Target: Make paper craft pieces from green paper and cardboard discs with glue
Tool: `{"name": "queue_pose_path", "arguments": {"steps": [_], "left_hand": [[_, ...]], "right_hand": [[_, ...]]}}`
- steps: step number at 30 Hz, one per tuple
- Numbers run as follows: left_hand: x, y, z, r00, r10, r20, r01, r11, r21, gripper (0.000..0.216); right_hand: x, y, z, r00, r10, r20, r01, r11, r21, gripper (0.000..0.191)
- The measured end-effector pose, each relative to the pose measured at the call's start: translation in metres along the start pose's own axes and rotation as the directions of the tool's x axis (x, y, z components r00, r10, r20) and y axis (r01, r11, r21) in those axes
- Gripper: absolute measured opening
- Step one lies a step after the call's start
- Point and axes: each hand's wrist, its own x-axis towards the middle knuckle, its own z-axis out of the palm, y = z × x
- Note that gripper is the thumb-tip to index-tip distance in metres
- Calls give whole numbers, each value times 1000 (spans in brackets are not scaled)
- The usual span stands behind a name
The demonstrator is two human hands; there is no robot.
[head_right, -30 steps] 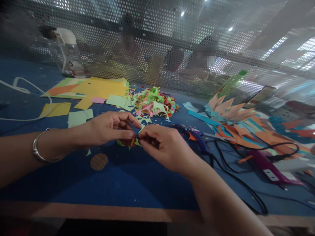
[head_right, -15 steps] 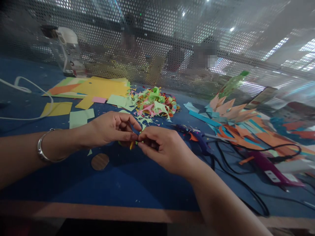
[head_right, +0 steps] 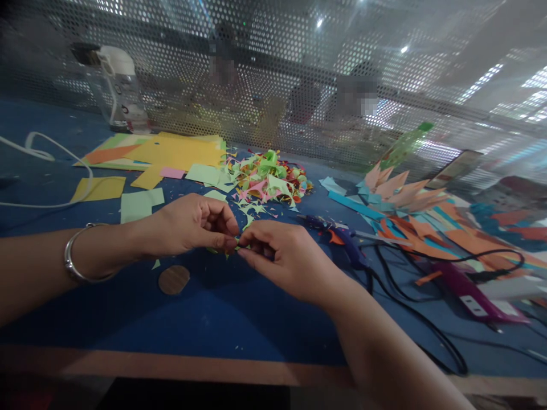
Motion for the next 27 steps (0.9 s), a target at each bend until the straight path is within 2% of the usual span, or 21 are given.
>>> {"name": "queue_pose_path", "arguments": {"steps": [6,11,20,27], "left_hand": [[0,0,1,999,4,-35,-4,1000,0,19],[-1,0,0,1000,-5,-21,4,999,-32,21],[-3,9,1,996,-83,-43,77,991,-113,15],[-2,6,-2,995,-98,20,99,990,-97,31]], "right_hand": [[1,-1,-1,1000,21,1,-21,1000,-4,13],[1,-2,-1,1000,14,5,-14,1000,-14,13],[1,-4,-1,1000,12,-13,-12,1000,7,11],[0,-4,-1,1000,0,-7,-1,1000,-11,10]]}}
